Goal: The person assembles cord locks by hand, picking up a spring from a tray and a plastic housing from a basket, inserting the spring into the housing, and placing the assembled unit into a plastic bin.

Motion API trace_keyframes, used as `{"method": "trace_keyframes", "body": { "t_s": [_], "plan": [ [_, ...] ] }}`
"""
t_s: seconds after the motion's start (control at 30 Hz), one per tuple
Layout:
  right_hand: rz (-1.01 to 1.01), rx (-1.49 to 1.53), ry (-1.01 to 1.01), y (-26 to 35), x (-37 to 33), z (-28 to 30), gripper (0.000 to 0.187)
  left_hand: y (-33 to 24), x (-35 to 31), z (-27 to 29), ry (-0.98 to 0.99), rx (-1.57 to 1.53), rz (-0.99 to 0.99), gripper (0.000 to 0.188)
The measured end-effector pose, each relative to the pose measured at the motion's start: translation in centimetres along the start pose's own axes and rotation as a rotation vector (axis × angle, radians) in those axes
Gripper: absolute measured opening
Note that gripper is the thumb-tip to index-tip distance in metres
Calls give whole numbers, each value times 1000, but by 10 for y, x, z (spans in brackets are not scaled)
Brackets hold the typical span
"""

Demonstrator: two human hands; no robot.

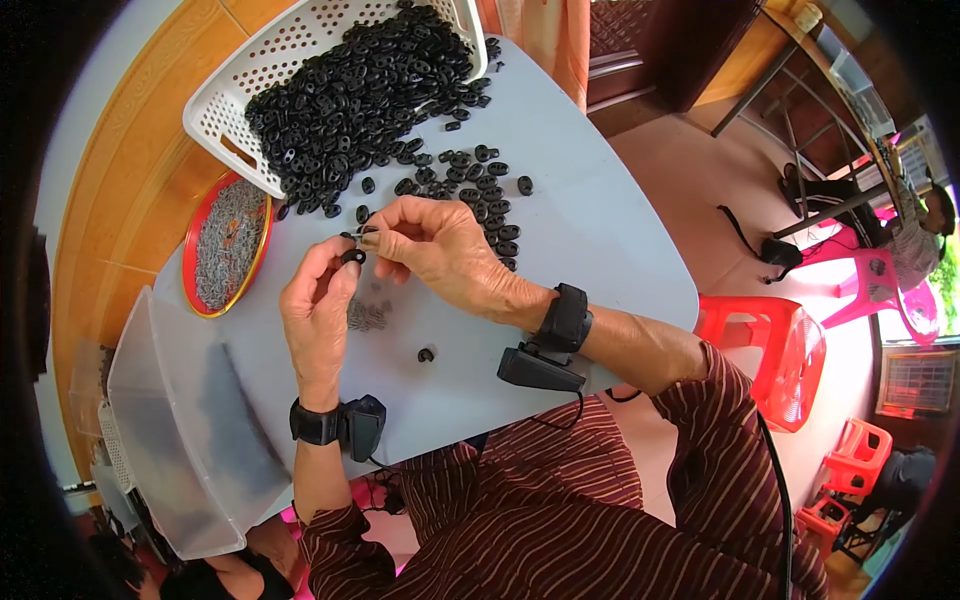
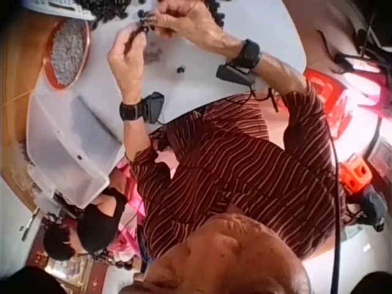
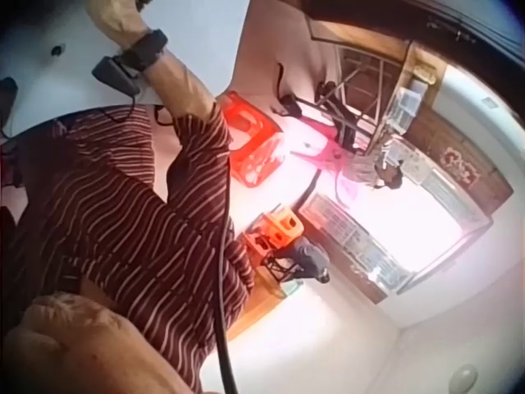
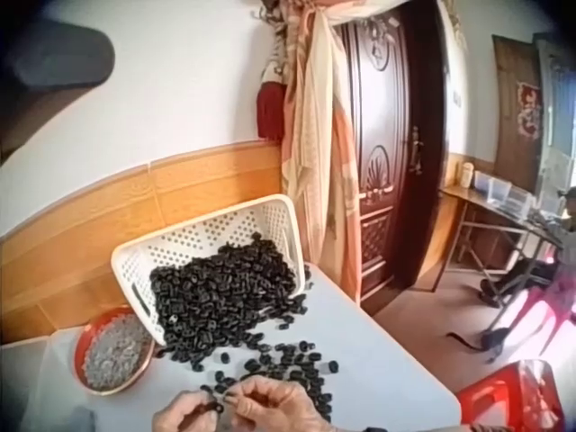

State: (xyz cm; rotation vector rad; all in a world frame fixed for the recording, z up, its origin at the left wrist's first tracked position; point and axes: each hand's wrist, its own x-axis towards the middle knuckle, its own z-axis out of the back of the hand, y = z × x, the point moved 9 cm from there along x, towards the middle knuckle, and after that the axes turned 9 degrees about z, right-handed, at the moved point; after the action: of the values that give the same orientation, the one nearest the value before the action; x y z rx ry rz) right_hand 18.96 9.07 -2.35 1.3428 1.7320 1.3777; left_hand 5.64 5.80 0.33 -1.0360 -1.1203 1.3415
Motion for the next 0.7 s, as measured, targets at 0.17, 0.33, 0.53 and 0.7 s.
{"method": "trace_keyframes", "body": {
  "t_s": [0.17, 0.33, 0.53, 0.7],
  "plan": [
    [-27, 113, 13, 0, 0, -4, 17, 0, 2, 0, 15, -42, -64, 17],
    [-38, 153, 32, -4, -3, -7, 16, 0, 2, 3, -36, -164, -72, 19],
    [-52, 146, 12, -9, -6, -9, 16, 21, 5, 6, -8, -382, 59, 18],
    [-36, 81, -53, -15, -3, 3, 13, 27, 7, 7, 9, -507, 123, 18]
  ]
}}
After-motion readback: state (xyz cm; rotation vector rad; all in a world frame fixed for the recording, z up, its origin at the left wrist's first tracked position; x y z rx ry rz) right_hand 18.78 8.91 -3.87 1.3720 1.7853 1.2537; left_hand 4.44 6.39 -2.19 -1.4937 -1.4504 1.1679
